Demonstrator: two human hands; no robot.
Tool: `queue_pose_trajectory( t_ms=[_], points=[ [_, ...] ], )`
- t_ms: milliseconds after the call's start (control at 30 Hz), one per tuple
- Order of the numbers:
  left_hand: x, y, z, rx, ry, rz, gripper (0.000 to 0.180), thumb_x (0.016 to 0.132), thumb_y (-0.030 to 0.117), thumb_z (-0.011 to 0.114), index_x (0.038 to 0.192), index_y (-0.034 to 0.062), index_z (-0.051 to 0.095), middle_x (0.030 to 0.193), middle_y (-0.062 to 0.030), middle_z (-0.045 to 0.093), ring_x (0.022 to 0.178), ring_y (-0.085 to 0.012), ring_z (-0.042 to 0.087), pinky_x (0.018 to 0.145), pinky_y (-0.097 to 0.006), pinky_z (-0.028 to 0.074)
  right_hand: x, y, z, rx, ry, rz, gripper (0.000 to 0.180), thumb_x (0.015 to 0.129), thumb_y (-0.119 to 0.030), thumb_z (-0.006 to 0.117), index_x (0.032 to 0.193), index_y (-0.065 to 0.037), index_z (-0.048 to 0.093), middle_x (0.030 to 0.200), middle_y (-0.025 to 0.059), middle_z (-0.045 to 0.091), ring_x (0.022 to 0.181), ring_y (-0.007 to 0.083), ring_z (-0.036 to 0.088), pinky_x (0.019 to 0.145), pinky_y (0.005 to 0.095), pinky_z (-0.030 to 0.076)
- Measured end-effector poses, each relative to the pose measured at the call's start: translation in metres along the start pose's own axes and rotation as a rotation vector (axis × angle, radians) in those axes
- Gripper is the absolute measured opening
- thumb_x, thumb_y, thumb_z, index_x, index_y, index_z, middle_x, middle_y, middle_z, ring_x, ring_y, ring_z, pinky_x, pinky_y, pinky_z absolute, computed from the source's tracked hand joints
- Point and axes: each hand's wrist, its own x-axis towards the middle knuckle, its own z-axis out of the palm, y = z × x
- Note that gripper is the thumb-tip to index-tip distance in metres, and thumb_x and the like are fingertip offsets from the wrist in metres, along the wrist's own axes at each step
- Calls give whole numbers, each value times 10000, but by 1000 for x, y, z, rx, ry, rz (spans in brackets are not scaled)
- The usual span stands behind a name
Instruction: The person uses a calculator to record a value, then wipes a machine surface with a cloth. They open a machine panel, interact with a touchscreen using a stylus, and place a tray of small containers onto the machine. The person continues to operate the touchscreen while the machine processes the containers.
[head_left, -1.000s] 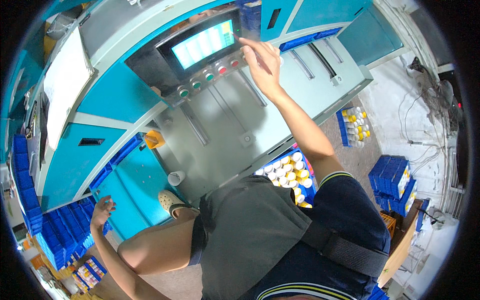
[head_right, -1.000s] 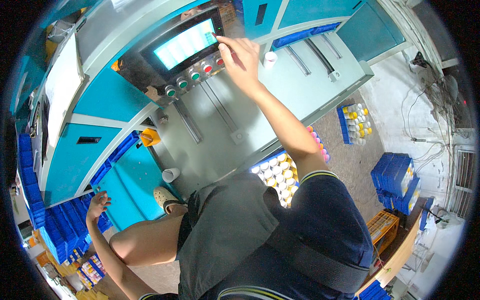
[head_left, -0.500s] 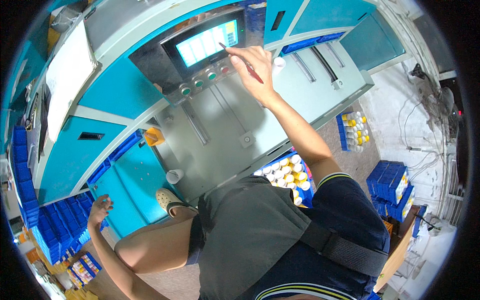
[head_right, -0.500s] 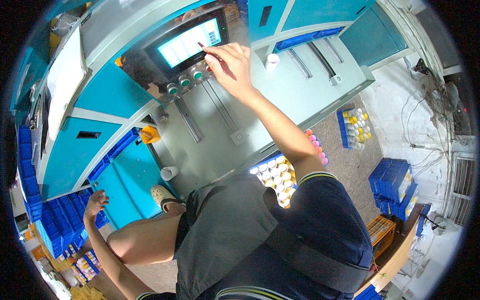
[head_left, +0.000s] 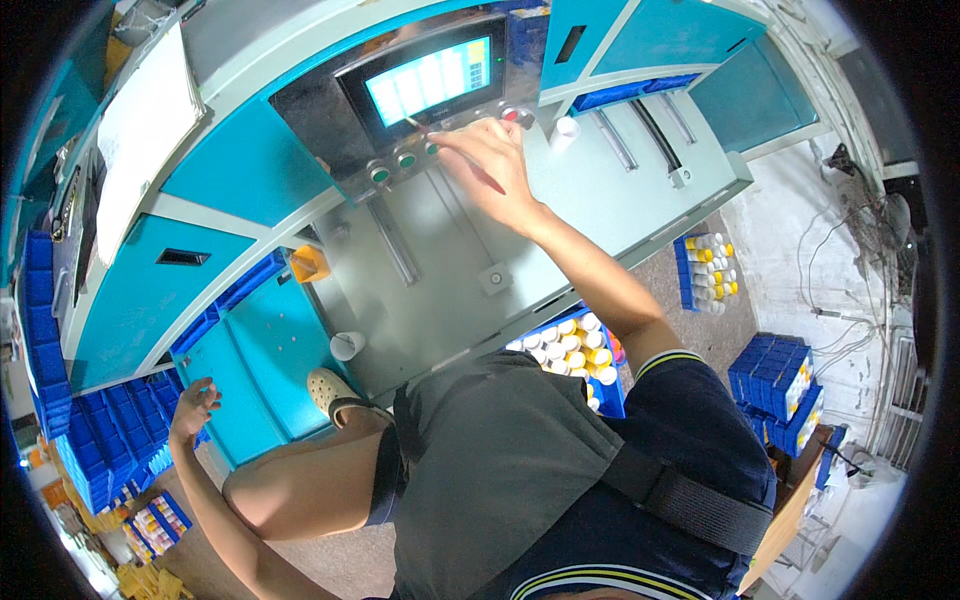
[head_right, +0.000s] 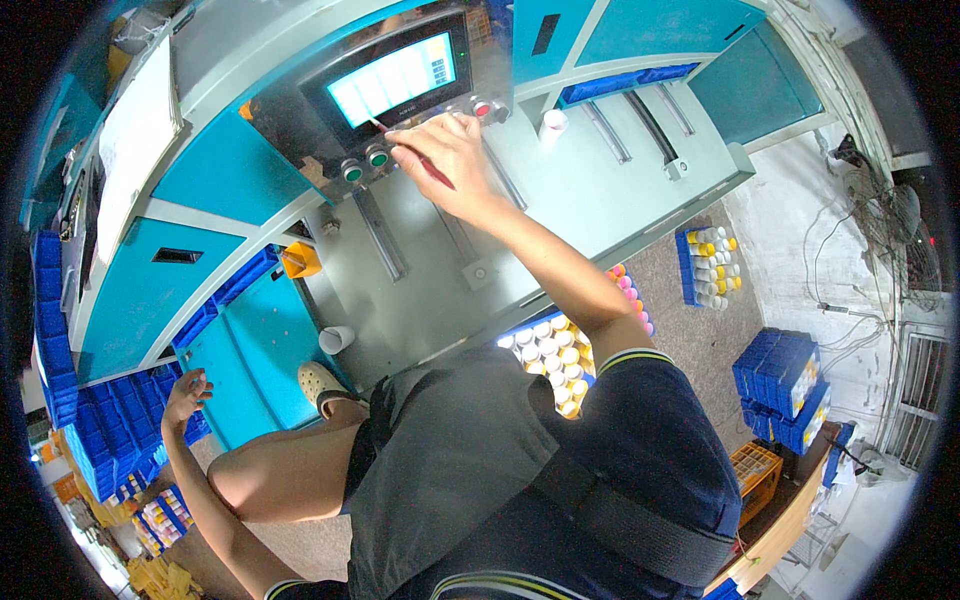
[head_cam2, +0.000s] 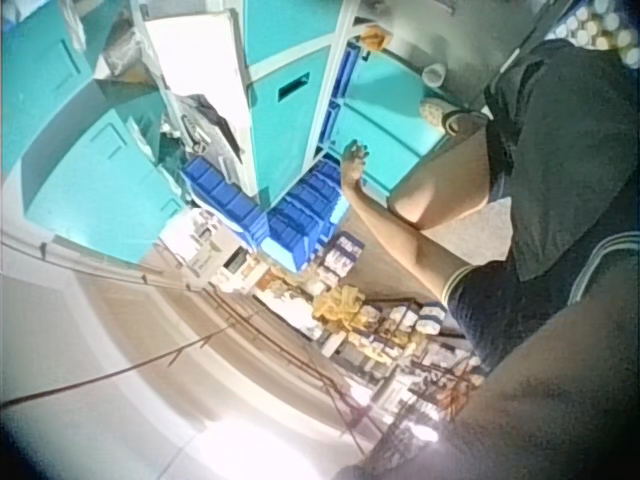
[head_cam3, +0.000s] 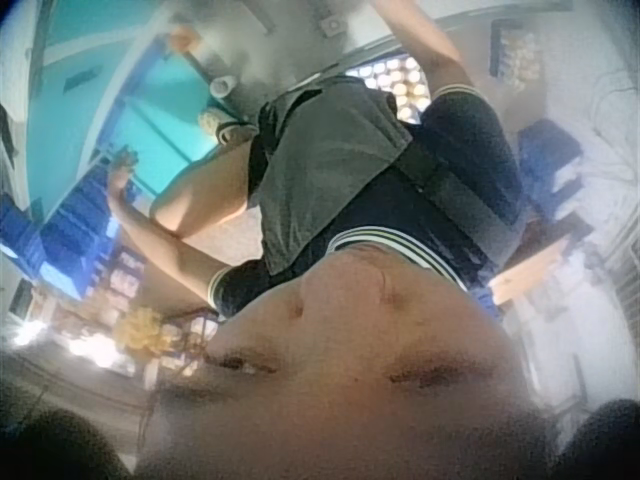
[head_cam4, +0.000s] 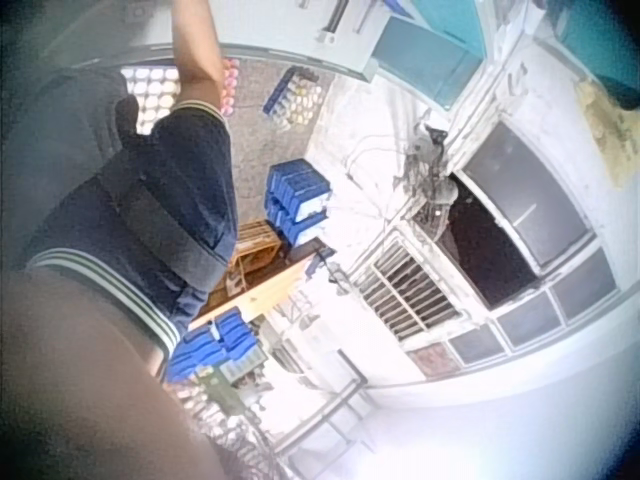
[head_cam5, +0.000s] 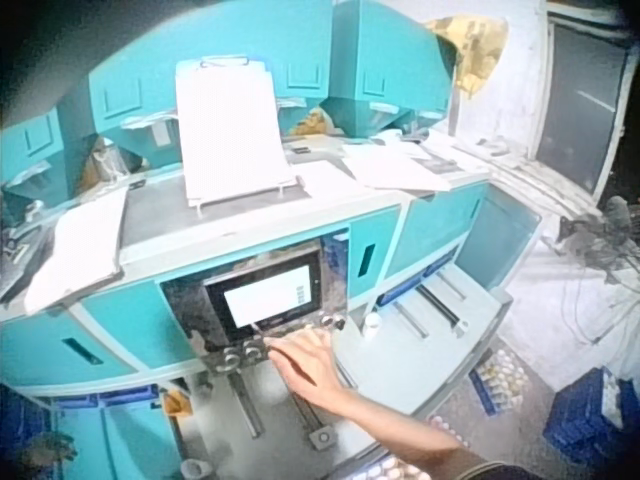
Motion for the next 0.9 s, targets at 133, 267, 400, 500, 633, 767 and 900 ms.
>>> queue_pose_trajectory(
  t_ms=[133,267,400,500,633,767,900],
  points=[
    [1,0,-1,-7,-6,2,889,920,701,617,1469,13,487,1198,-203,706,1040,-293,705,781,-421,535,-1,-4,8,2,-19,10,192,911,-213,738,1088,-140,755,927,-2,718,909,178,612,919,405,318],
    [1,-2,-1,4,6,-4,905,911,710,621,1470,10,488,1195,-205,708,1026,-294,706,774,-414,534,-1,-5,10,-23,-40,-1,263,885,-80,734,1147,-93,733,955,-2,720,915,176,607,910,366,327],
    [2,-3,-1,-33,-2,-2,911,898,716,634,1457,9,502,1178,-198,711,1006,-283,707,761,-407,532,0,-4,14,-9,-6,12,213,899,-162,738,1108,-124,749,931,0,723,917,178,612,912,399,325],
    [3,-3,-2,-36,-7,-13,904,896,711,642,1452,10,507,1168,-193,713,1005,-278,706,759,-402,529,-1,-2,13,5,17,31,195,911,-204,732,1091,-134,755,923,0,725,921,177,614,919,410,324],
    [5,-4,-3,-21,-6,-11,894,901,704,642,1454,15,506,1168,-190,713,1003,-273,704,756,-395,526,-1,3,5,-5,44,76,192,923,-196,711,1099,-129,752,936,-5,728,930,172,613,931,393,329],
    [6,-6,-2,1,10,-9,889,905,704,636,1455,18,504,1173,-185,715,993,-262,707,732,-378,521,-2,13,-7,-76,125,89,172,933,-170,687,1085,-135,759,932,-7,722,919,165,607,908,374,332],
    [6,-5,-2,-31,-15,-14,879,907,689,648,1461,23,502,1197,-189,710,1020,-276,706,757,-391,521,-3,29,-20,-160,246,179,182,936,-160,686,1099,-140,763,896,-6,712,897,169,604,879,364,339]
  ],
)
